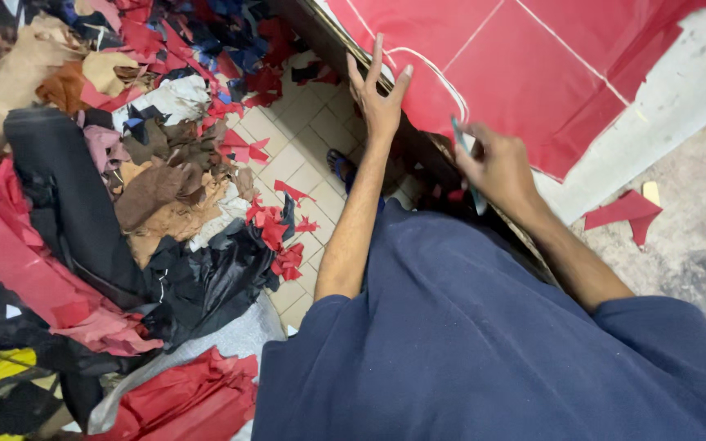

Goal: The person lays a red fabric sheet on a worktable, places a cardboard pattern on top, and traces its outline with chalk. They then use a utility knife to cut the fabric along the traced lines, remove the pattern, and fold the cut piece.

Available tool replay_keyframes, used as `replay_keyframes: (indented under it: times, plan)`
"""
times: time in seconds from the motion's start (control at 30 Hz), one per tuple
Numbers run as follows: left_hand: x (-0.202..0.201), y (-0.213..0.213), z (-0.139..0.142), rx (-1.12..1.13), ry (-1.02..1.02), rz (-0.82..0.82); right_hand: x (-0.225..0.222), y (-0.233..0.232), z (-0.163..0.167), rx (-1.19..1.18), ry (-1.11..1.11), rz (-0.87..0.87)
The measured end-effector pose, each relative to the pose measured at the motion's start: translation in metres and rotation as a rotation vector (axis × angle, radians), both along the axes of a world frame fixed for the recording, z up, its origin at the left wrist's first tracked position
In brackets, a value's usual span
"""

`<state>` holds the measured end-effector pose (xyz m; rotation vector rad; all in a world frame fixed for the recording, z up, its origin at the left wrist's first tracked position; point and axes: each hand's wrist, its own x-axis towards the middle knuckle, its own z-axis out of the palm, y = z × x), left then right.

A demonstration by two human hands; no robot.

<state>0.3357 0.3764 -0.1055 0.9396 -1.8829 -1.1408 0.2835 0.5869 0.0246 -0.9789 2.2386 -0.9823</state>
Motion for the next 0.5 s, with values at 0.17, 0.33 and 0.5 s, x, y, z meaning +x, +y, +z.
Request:
replay_keyframes:
  times: [0.17,0.33,0.5]
  plan:
    - [0.005,-0.018,0.01,0.049,0.093,0.079,-0.019,-0.022,0.009,0.055,0.152,0.273]
    - [-0.006,-0.078,0.032,-0.15,0.035,0.308,-0.066,-0.047,0.033,0.042,0.207,0.069]
    - [-0.029,-0.152,0.057,-0.318,-0.124,0.206,-0.091,-0.177,-0.013,-0.206,0.427,0.322]
